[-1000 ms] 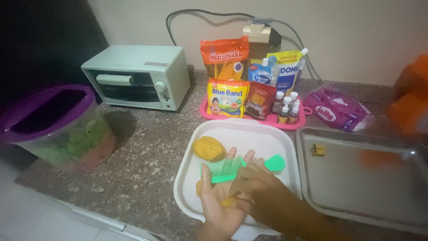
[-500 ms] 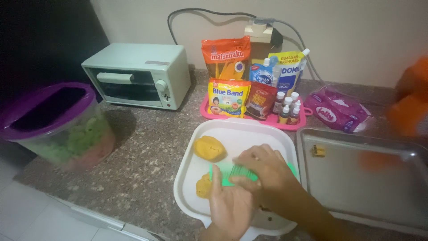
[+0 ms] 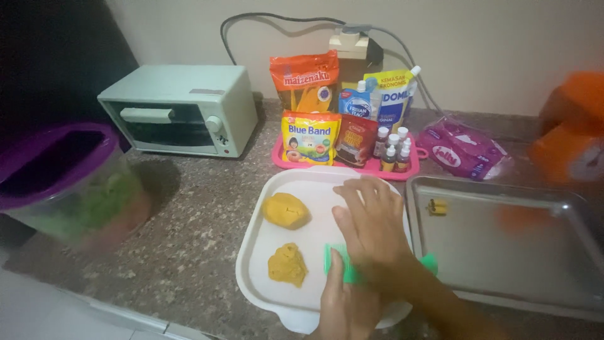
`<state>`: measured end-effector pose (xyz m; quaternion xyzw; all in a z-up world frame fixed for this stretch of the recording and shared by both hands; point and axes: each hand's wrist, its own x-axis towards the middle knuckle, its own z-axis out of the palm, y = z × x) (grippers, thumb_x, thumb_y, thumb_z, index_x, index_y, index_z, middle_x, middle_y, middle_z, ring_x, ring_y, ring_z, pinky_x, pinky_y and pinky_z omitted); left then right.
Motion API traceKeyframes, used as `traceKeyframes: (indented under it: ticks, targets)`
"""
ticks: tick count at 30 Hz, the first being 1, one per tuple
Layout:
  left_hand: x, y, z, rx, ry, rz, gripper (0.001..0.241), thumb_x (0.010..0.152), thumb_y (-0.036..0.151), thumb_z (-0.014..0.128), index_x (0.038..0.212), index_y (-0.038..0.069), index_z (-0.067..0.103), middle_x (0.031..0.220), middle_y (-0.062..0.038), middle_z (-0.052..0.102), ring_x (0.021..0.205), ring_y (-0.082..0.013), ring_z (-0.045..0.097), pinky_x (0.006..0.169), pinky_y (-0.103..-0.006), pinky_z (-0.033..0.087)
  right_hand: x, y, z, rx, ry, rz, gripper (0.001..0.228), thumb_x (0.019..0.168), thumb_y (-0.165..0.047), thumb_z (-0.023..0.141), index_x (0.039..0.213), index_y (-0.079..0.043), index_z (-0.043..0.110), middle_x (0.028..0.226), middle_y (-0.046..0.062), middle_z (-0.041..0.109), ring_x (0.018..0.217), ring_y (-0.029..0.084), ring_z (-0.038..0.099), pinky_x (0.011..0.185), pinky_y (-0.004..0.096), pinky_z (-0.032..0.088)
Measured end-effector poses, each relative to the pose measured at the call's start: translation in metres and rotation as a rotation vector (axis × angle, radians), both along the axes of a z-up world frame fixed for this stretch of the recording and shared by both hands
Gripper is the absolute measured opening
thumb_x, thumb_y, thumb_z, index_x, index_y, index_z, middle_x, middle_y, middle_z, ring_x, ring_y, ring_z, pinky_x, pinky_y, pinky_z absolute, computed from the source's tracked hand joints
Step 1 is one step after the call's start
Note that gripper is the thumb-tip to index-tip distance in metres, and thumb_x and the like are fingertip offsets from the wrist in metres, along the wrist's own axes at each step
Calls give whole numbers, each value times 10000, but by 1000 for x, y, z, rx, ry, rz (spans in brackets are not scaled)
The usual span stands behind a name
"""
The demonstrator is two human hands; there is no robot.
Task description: Decorating small yellow dough balls using a plastic comb tool to create texture and adding small black seeds.
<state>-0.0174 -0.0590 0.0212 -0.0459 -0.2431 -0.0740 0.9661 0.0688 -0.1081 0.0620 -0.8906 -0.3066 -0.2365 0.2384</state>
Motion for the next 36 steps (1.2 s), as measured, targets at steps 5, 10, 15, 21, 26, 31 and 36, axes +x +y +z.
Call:
traceKeyframes:
  ticks: [5, 10, 15, 21, 26, 31, 36]
  targets:
    - [-1, 0, 0, -255, 220, -244, 599, 994, 403, 593, 1536, 171, 494, 1596, 34, 441, 1444, -88, 373, 1244, -302, 245, 22, -8, -16, -12, -126, -89, 379, 1002, -367, 413, 1245, -197, 649, 1232, 65, 623, 1205, 320, 488, 953, 542, 337]
    - [10, 9, -40, 496, 179, -73, 890, 964, 639, 551, 1608, 71, 315, 1626, -233, 395, 1462, -388, 457, 1227, -490, 396, 21, -7, -13, 9, -2, -53, 384, 1005, -364, 377, 1249, -207, 629, 1221, 49, 620, 1177, 306, 485, 935, 543, 338]
    - [19, 22, -30, 325, 381, 157, 731, 981, 472, 479, 1576, 50, 421, 1558, -158, 532, 1400, -300, 519, 1175, -446, 376, 9, -15, 10, 315, 124, 250, 382, 1038, -313, 376, 1165, -118, 678, 1153, 49, 700, 1096, 241, 586, 970, 416, 366]
    - [18, 58, -24, 48, 450, -53, 522, 979, 552, 585, 1295, 137, 560, 1118, -98, 643, 1002, -86, 627, 1006, -278, 476, -2, -8, 2, 222, 141, 492, 262, 906, -297, 720, 1110, -142, 774, 1030, 26, 672, 944, 203, 586, 823, 363, 427]
    - [14, 59, -15, -105, 488, -43, 623, 976, 405, 633, 1468, 48, 492, 1217, -45, 639, 866, -42, 597, 809, -163, 537, -6, -1, -8, 154, 45, 470, 220, 840, -149, 783, 1059, -158, 767, 1033, 0, 666, 988, 203, 567, 815, 372, 379]
    - [14, 60, -20, -392, 461, -180, 558, 942, 282, 725, 1382, 7, 518, 1153, -37, 631, 952, -95, 597, 896, -196, 549, -5, 3, -10, 129, -121, 465, 114, 910, -211, 721, 1018, -181, 740, 957, 2, 652, 919, 226, 561, 752, 394, 370]
    - [13, 63, -15, -55, 468, -26, 651, 969, 442, 625, 1524, 116, 529, 1174, 50, 639, 889, -49, 619, 846, -176, 556, -13, 4, -5, 103, 48, 470, 118, 946, -186, 598, 939, -195, 715, 965, -78, 677, 938, 160, 524, 802, 365, 339]
